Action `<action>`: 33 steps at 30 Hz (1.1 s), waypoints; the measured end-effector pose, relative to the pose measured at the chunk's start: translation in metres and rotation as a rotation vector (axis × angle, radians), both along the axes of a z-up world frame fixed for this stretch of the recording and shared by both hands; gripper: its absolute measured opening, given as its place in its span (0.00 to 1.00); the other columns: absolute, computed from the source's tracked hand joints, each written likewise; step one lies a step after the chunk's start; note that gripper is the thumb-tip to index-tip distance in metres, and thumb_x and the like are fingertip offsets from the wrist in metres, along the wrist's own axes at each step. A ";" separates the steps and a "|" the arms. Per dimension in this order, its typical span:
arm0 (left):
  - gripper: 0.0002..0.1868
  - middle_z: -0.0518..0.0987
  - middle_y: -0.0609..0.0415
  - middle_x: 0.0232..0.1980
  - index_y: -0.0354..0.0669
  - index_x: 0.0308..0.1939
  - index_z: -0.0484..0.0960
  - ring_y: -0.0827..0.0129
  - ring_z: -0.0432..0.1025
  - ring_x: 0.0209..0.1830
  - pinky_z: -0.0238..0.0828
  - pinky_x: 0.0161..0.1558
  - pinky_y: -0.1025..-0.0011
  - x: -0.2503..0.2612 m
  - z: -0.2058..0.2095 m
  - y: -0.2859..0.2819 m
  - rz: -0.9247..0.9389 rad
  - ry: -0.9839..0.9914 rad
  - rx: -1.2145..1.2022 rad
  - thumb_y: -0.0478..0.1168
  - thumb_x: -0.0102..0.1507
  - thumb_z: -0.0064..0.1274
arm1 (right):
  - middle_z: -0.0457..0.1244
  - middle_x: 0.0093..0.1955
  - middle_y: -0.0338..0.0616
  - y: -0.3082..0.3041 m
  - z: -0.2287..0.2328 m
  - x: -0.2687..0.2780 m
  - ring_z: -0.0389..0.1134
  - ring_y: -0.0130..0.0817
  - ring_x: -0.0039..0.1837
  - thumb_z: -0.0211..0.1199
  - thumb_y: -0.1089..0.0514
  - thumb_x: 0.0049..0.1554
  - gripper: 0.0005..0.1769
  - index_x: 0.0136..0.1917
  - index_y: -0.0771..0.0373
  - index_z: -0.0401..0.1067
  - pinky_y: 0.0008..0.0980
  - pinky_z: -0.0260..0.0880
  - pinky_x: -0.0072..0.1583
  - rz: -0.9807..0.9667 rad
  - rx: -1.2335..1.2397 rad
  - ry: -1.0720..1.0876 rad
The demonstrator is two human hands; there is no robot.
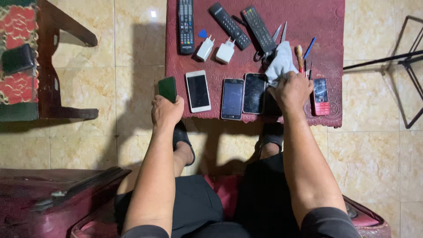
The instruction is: The person disassembles a white smartphone using a screwdriver, removes the battery, wipes the battery and phone interior with a cloth, then reassembles the phone by inserting the battery and snapping the back cover on. The person also wipes the exterior of another black smartphone with the cloth.
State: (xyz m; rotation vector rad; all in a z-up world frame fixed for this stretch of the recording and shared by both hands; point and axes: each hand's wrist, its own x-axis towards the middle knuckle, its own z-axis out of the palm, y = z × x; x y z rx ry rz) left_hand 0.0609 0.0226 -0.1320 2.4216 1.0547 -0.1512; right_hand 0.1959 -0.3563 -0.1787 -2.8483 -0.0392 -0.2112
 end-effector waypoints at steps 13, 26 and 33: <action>0.31 0.79 0.35 0.47 0.27 0.58 0.74 0.50 0.77 0.38 0.78 0.42 0.47 -0.044 0.079 0.015 0.062 -0.663 -1.783 0.58 0.73 0.44 | 0.65 0.43 0.40 0.021 0.165 -0.039 0.63 0.24 0.41 0.61 0.68 0.62 0.03 0.50 0.67 0.69 0.26 0.63 0.43 0.268 1.474 0.100; 0.26 0.79 0.38 0.55 0.25 0.65 0.71 0.55 0.76 0.54 0.74 0.60 0.55 -0.088 0.096 -0.097 -0.253 -0.553 -2.392 0.47 0.83 0.26 | 0.53 0.81 0.58 0.135 0.191 -0.146 0.52 0.60 0.84 0.54 0.59 0.63 0.29 0.77 0.60 0.61 0.52 0.50 0.82 0.686 0.677 0.010; 0.23 0.78 0.50 0.58 0.39 0.67 0.69 0.68 0.76 0.55 0.75 0.57 0.68 -0.089 0.092 -0.098 -0.117 -0.474 -1.969 0.49 0.78 0.29 | 0.51 0.79 0.62 0.127 0.165 -0.167 0.50 0.65 0.80 0.57 0.57 0.58 0.32 0.76 0.61 0.60 0.56 0.45 0.79 0.886 0.522 -0.162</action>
